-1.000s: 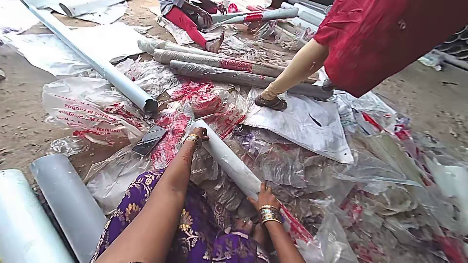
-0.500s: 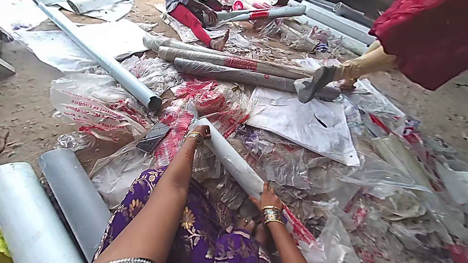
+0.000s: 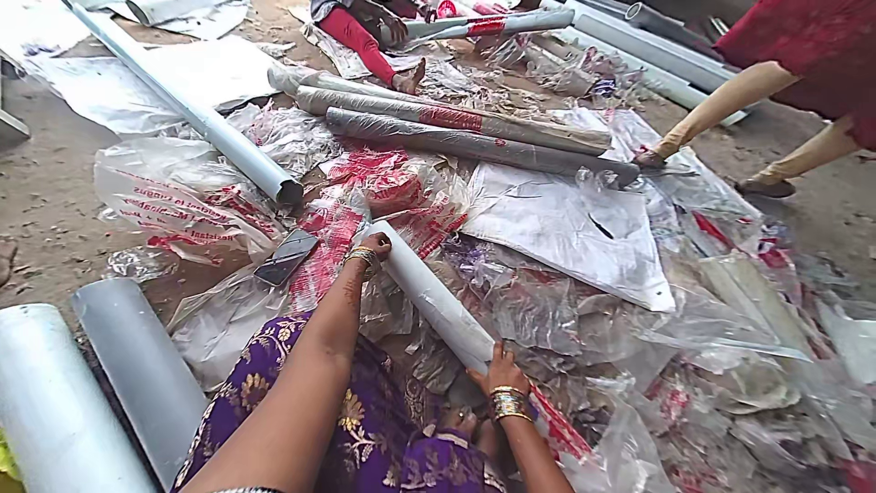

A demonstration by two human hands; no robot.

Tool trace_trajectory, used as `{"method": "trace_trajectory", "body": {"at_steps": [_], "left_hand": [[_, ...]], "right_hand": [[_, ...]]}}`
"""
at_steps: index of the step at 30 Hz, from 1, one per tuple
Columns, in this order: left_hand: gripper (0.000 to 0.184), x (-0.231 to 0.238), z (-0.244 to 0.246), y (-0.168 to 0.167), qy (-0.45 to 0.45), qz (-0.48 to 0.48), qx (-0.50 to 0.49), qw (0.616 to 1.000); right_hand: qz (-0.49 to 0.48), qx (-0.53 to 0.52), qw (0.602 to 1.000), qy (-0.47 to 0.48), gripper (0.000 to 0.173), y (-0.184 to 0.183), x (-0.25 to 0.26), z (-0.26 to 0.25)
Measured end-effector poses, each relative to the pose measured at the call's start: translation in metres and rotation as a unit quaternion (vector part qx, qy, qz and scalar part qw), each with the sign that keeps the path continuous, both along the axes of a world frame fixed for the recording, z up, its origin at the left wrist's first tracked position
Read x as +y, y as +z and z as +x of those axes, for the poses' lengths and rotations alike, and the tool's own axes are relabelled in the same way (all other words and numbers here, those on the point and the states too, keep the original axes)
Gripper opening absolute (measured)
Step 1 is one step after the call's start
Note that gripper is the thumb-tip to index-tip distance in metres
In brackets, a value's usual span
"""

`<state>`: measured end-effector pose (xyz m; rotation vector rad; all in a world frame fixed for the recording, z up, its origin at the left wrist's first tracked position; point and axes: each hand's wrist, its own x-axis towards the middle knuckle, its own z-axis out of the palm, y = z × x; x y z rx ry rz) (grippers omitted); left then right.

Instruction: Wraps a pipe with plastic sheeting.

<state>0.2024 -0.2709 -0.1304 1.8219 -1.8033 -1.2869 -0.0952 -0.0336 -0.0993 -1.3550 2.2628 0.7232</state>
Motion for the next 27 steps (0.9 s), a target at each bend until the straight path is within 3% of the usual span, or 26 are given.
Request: {"method": "trace_trajectory", "body": {"at_steps": [5,10,13,19,27], "left_hand": [[0.032,0.012,-0.007,0.014,-0.002,0.008,-0.006,1.0],[0.024,0.013,-0.007,-0.003,0.063,0.005,0.06,0.996],[0.027,0.016,-0.008,0.0,0.074,0.006,0.037,0.997],[0.049,0.021,-0.01,0.012,-0.003,-0.006,-0.073,0.997],[0.039,0.017,-0.007,0.009,-0.05,-0.025,-0.084,0.995]], "right_hand": [[0.0,-0.004,1.0,-0.005,0.111,0.001,0.0,0.001],[-0.005,0.001,1.0,0.005,0.112,-0.001,0.001,0.0],[-0.005,0.004,1.0,0.005,0.112,-0.002,0.001,0.0],[-0.006,0.005,1.0,0.004,0.112,-0.001,0.0,0.001],[-0.006,-0.003,1.0,0.001,0.111,0.0,0.001,0.0]]}}
